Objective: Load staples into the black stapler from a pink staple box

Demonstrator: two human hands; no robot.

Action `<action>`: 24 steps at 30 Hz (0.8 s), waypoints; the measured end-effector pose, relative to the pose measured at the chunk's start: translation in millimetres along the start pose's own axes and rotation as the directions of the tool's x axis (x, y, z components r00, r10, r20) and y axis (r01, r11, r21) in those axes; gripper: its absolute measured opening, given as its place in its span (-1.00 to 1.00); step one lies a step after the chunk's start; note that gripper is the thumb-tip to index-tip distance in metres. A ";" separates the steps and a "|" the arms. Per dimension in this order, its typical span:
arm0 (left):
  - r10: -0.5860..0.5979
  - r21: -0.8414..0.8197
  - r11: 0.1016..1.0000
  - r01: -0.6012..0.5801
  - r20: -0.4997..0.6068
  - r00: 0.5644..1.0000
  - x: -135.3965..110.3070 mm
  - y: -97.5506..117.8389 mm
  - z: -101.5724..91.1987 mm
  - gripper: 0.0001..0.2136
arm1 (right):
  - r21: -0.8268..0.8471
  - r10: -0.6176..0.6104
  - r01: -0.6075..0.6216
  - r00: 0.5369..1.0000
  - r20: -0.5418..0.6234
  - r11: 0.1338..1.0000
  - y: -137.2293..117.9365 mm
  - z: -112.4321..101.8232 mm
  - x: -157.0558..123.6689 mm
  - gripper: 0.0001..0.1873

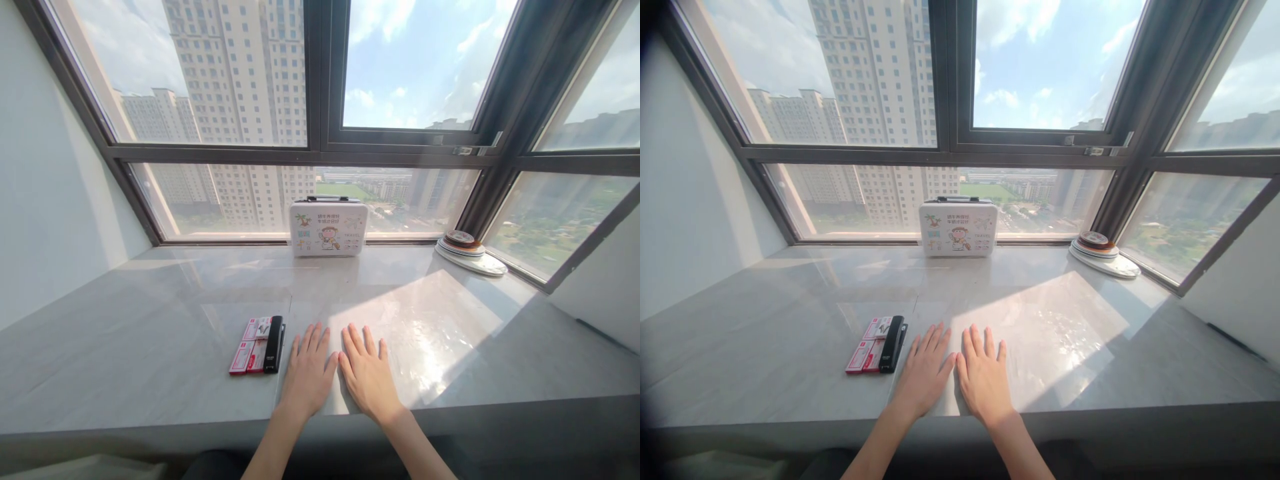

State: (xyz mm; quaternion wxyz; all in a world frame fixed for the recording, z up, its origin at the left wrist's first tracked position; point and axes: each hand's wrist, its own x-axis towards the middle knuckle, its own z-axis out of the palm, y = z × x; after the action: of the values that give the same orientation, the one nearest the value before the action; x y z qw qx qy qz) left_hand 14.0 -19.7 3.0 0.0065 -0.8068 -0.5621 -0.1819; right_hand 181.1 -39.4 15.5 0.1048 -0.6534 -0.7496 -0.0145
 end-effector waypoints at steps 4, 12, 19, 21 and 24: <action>0.003 -0.018 1.000 -0.003 -0.017 1.000 -0.1 -0.4 -0.5 -0.49 | 0.019 -0.006 0.006 1.000 -0.008 1.000 0.1 -0.2 -0.4 -0.37; -0.007 -0.016 1.000 0.007 -0.014 1.000 0.6 -1.0 1.7 -0.49 | 0.018 -0.011 0.011 1.000 -0.002 1.000 -0.4 -0.7 -0.5 -0.36; 0.002 -0.006 1.000 -0.002 -0.024 1.000 0.7 -2.3 4.6 -0.49 | 0.033 -0.017 0.017 1.000 -0.016 0.999 -0.1 -3.0 -2.3 -0.37; 0.005 -0.008 1.000 -0.005 -0.029 1.000 0.5 -2.4 4.5 -0.49 | 0.034 -0.017 0.017 1.000 -0.014 0.999 -0.1 -3.4 -2.6 -0.37; 0.004 -0.010 1.000 -0.004 -0.030 1.000 0.5 -2.5 4.0 -0.49 | 0.033 -0.015 0.015 1.000 -0.012 0.999 -0.2 -3.1 -2.3 -0.37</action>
State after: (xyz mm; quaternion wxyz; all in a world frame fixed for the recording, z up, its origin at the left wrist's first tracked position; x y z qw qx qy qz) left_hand 13.0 -17.5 -1.1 0.0112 -0.8052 -0.5594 -0.1967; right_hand 181.6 -42.2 18.2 0.1198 -0.6457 -0.7541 -0.0070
